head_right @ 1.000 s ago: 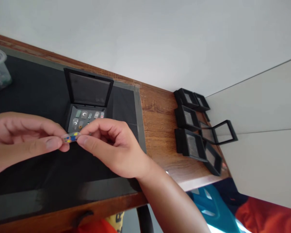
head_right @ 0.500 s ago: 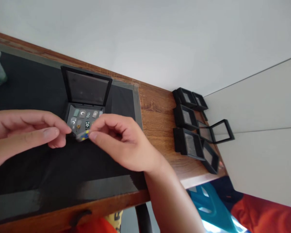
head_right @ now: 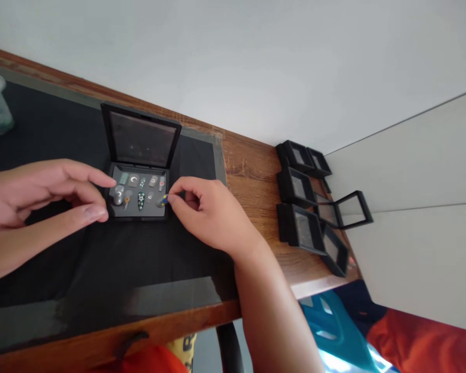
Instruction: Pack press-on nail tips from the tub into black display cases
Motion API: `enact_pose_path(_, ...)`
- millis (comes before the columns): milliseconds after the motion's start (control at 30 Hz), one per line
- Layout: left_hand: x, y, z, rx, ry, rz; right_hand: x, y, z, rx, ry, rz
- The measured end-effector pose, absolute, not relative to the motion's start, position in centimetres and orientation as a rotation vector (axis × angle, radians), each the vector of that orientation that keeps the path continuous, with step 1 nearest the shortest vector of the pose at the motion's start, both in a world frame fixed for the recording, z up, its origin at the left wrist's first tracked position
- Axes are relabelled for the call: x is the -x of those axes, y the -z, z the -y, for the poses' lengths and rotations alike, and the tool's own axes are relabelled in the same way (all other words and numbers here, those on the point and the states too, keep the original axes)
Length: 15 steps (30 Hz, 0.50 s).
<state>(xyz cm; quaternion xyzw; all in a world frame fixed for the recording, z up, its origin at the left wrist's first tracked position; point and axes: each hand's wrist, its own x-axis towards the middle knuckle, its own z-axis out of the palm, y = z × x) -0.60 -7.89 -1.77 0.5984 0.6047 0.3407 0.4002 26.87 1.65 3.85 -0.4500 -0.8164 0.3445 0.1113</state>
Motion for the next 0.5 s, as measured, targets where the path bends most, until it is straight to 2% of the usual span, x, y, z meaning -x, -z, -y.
enact_pose_path(167,1.3,2.6,7.3,-1.676,-0.844,-1.615,-26.4,-4.2,-1.4,1.326,-0.982,2.439)
enact_pose_path(500,1.0,1.2,6.4,-1.826,-0.693,-1.696,-25.3,-4.2,-0.3,1.512,-0.79,2.487)
